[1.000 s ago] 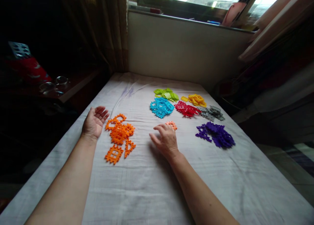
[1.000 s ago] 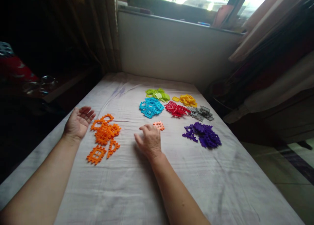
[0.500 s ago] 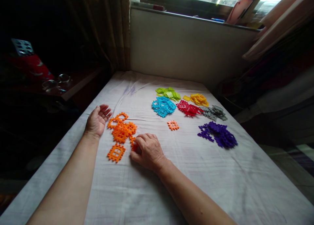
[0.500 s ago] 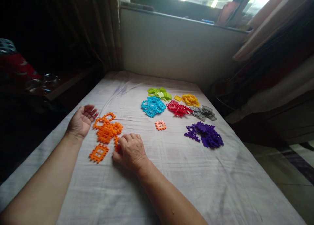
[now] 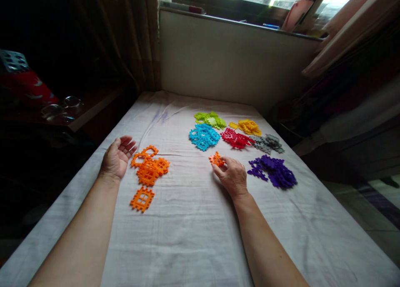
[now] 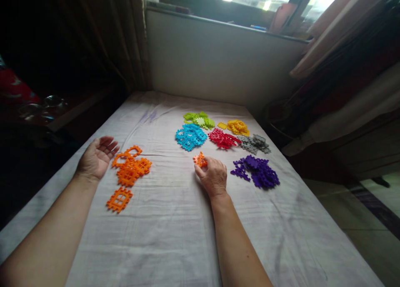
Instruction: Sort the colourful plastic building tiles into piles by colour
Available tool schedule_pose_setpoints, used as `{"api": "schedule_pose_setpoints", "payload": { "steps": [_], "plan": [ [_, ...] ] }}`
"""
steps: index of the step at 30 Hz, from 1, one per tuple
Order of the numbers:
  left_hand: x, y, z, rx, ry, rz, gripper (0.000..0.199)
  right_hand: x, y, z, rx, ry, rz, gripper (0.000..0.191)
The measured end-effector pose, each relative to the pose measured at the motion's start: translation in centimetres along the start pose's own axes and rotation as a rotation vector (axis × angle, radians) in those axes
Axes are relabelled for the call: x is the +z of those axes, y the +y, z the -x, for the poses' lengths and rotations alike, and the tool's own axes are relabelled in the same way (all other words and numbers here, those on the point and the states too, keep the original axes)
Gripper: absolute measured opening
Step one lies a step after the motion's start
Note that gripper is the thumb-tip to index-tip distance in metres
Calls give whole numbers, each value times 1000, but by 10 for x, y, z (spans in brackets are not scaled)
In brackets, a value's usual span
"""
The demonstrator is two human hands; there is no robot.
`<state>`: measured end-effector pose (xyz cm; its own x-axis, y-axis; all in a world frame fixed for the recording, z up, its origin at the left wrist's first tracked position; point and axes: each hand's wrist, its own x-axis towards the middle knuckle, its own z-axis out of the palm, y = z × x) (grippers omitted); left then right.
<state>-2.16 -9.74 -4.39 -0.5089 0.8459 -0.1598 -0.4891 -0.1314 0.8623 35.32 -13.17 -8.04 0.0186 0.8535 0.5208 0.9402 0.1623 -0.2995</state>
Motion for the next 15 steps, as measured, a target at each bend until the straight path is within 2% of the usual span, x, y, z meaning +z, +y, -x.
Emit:
{"api": "schedule_pose_setpoints", "payload": {
  "steps": [4,8,11,15],
  "plan": [
    [0,0,0,-3,4,7,23,0,2,3,11,6,30,20],
    [-1,-2,0,9,-10,5,22,0,-11,3,-14,77,17,19],
    [-4,-4,-2,32,-31,-7,17,2,-36,2,-116,48,-82,18],
    [-7,-8,-6,56,-62,-25,16,11,-89,0,-306,-171,-221,23]
  ]
}}
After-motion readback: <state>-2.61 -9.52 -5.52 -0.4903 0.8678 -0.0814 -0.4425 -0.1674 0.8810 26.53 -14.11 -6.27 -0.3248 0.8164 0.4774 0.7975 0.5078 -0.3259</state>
